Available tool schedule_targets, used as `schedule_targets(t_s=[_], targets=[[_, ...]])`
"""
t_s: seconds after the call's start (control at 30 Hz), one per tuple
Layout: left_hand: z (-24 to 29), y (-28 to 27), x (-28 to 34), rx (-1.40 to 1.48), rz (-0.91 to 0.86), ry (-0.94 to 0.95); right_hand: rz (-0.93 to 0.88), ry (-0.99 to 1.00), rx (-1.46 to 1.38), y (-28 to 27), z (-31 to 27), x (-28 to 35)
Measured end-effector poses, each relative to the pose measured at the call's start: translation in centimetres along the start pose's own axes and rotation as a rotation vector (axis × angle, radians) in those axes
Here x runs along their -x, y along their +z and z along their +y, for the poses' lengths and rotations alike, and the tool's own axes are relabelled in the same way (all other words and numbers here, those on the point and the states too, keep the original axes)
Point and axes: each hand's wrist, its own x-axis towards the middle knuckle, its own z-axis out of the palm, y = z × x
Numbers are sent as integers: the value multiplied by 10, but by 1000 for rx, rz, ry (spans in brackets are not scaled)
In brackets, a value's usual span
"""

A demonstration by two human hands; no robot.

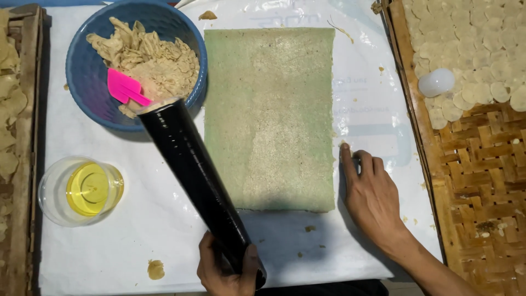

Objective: Rolling out a thin sheet of dough and using a circular mold to cut out small snack shapes.

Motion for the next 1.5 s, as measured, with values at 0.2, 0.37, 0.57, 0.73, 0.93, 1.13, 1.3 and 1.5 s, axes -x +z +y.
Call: schedule_targets(t_s=[0.2,0.37,0.57,0.73,0.93,1.13,1.3,1.5], targets=[[9,0,-5,109,-10,20,37,-37,-47,-1,-1,-24],[-1,-5,-6,18,37,-8,-20,-10,-18,2,11,-23],[6,-10,-15,-44,78,-78,-156,-29,-22,1,7,5],[17,-26,-34,-28,119,-28,-29,42,-259,-29,4,15],[9,-40,-53,-80,3,19,-144,252,-690,-32,-9,36],[9,-35,-51,-134,-83,-103,-233,385,-786,-26,-11,54],[12,-36,-54,-134,-51,-55,-84,219,-706,-9,-20,63],[7,-36,-50,-149,-63,-103,129,-73,-523,21,-4,84]])
